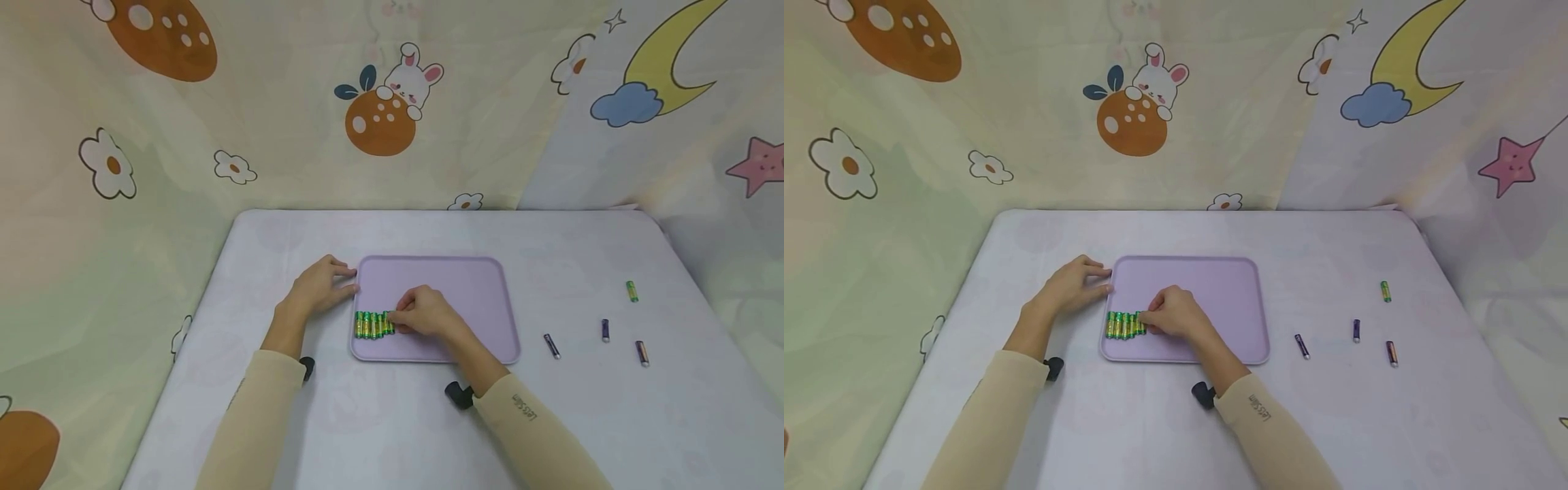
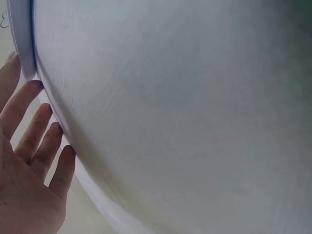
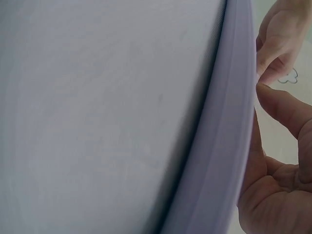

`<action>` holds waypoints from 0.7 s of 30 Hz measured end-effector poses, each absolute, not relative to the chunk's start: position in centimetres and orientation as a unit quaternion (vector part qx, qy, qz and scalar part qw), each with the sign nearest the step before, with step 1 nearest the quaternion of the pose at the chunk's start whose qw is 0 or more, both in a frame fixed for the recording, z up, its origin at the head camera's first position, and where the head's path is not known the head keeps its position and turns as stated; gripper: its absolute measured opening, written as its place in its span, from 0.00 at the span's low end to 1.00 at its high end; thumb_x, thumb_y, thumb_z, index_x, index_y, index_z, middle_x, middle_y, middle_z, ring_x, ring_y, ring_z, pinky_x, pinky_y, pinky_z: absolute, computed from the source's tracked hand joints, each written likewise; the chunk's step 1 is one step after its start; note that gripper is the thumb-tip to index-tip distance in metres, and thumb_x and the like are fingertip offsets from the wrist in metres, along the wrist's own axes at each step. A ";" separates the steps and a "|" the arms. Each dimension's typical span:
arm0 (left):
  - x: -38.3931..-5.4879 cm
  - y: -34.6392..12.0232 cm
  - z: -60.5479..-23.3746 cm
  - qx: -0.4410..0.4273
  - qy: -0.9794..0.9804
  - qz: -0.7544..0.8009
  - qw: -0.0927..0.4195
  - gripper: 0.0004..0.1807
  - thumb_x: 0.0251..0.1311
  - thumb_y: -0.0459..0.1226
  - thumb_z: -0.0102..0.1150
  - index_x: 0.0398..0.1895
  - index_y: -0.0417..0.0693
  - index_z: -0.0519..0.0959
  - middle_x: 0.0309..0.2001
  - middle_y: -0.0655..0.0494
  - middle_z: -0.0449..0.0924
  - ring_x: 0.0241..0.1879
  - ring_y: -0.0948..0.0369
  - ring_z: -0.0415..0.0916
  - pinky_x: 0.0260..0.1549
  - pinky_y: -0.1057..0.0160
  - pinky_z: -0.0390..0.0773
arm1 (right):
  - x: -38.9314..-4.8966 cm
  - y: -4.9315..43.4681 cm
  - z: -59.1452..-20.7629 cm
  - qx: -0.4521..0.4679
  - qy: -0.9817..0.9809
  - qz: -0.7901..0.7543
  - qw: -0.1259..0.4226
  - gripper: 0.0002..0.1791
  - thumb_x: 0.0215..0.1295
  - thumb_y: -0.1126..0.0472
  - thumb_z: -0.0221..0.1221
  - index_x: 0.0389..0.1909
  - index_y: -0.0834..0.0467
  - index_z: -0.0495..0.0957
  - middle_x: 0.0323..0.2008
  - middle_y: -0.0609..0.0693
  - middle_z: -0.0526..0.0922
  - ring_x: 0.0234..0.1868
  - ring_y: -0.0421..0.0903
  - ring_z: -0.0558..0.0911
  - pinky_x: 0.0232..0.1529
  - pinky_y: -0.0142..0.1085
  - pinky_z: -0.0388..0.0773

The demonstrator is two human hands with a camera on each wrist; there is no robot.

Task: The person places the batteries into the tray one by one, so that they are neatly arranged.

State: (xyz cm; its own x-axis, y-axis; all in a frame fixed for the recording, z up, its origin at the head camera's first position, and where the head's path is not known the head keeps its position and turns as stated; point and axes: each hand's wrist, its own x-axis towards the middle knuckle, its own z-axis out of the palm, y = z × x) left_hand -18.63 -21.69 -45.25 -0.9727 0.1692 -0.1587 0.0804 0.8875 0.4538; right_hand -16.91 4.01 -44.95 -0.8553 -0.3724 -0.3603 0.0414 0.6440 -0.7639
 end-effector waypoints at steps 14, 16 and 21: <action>-18.6 -21.7 -45.2 0.065 0.967 0.226 0.097 0.27 0.67 0.55 0.64 0.65 0.54 0.81 0.66 0.52 0.73 0.68 0.47 0.70 0.66 0.41 0.71 | -17.2 6.6 -44.8 -0.145 0.855 -0.433 0.247 0.13 0.66 0.53 0.67 0.40 0.60 0.81 0.28 0.50 0.84 0.30 0.42 0.84 0.35 0.32 0.78; -18.6 -21.7 -45.1 0.064 0.968 0.224 0.098 0.27 0.67 0.55 0.64 0.65 0.55 0.81 0.66 0.52 0.73 0.68 0.47 0.70 0.66 0.41 0.71 | -17.4 7.2 -44.9 -0.164 0.851 -0.433 0.246 0.14 0.67 0.53 0.67 0.41 0.60 0.80 0.30 0.50 0.84 0.31 0.43 0.82 0.35 0.33 0.77; -18.5 -21.6 -45.0 0.065 0.967 0.226 0.096 0.27 0.67 0.54 0.64 0.65 0.54 0.81 0.66 0.52 0.73 0.68 0.47 0.70 0.66 0.41 0.71 | -17.8 8.7 -44.5 -0.179 0.839 -0.448 0.250 0.14 0.67 0.54 0.67 0.43 0.61 0.80 0.33 0.51 0.82 0.32 0.45 0.82 0.36 0.35 0.79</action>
